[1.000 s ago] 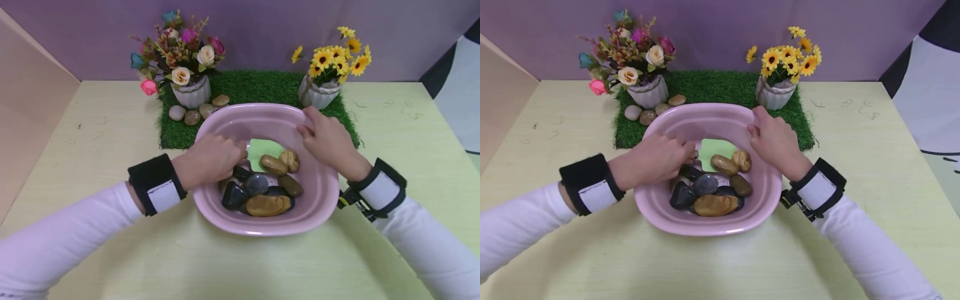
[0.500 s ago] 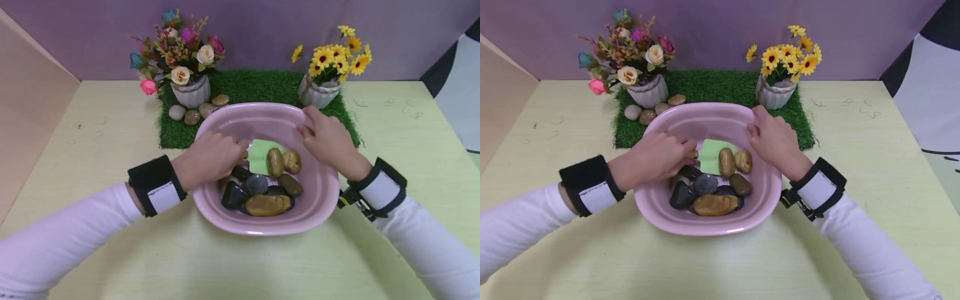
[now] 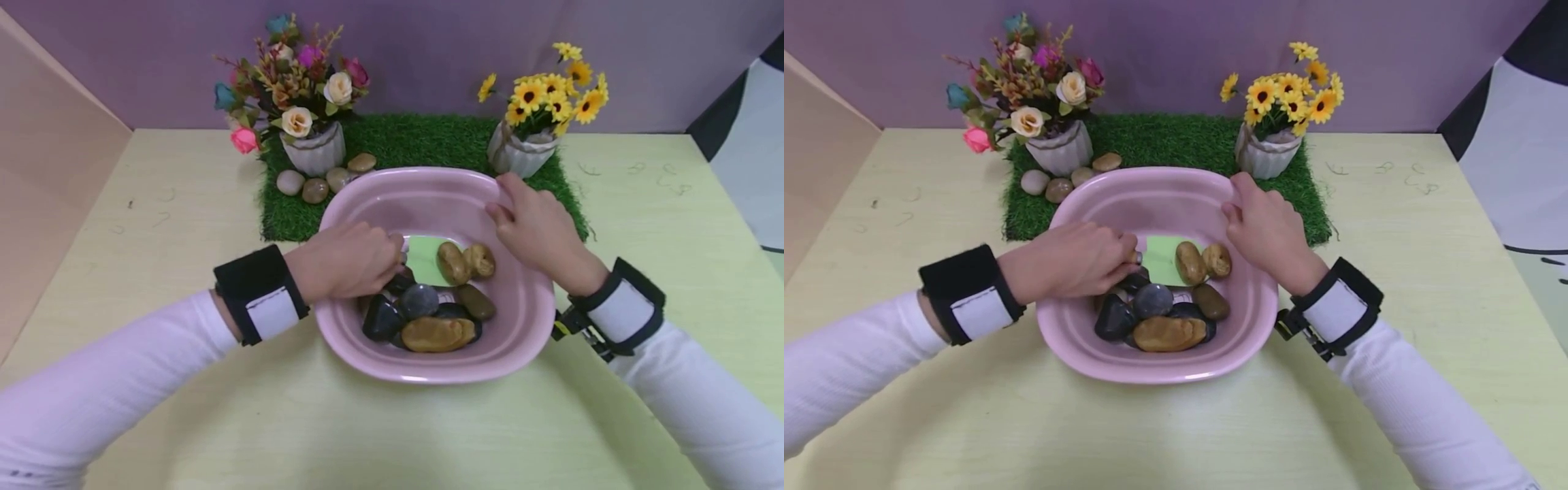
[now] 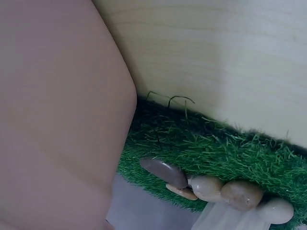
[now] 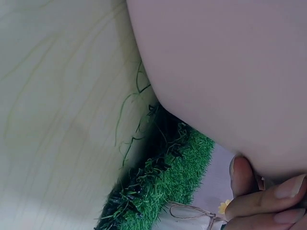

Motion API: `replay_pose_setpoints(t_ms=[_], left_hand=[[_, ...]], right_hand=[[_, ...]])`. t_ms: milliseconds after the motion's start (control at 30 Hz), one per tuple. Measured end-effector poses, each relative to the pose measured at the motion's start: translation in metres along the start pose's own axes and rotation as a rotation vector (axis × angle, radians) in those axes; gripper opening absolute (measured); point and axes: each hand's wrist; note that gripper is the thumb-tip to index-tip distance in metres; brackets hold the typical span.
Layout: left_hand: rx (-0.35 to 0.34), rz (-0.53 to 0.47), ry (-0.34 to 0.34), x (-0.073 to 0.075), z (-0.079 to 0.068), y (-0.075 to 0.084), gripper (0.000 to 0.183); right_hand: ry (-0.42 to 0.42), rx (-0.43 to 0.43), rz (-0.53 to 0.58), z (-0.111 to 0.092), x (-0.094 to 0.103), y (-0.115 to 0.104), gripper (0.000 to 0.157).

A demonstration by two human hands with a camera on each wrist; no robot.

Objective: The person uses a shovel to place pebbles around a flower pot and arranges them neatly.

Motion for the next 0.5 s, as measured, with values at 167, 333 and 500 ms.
replay_pose_setpoints(t_ms=[167,333,500], left_hand=[[-0.034,0.076,0.033,-0.0018,-0.0007,-0.0005,0.02],[-0.04,0.147,0.133,-0.0035,-0.0012,0.0003,0.016],[-0.044,0.134,0.16,-0.0038,-0.0014,-0.0003,0.022]], right_hand=[[-0.012,-0.004,0.01,-0.0008,0.0003,-0.0003,0.038],[-0.012,0.003,0.01,-0.001,0.0006,-0.0004,0.039],[-0.016,0.004,0.012,-0.0009,0.0008,-0.0002,0.039]])
Point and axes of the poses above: each hand's wrist, its own z-axis towards the middle knuckle, its own x-axis out of the back of the hand, y = z × x, and after that the axes turned 10 degrees about -x, right-handed
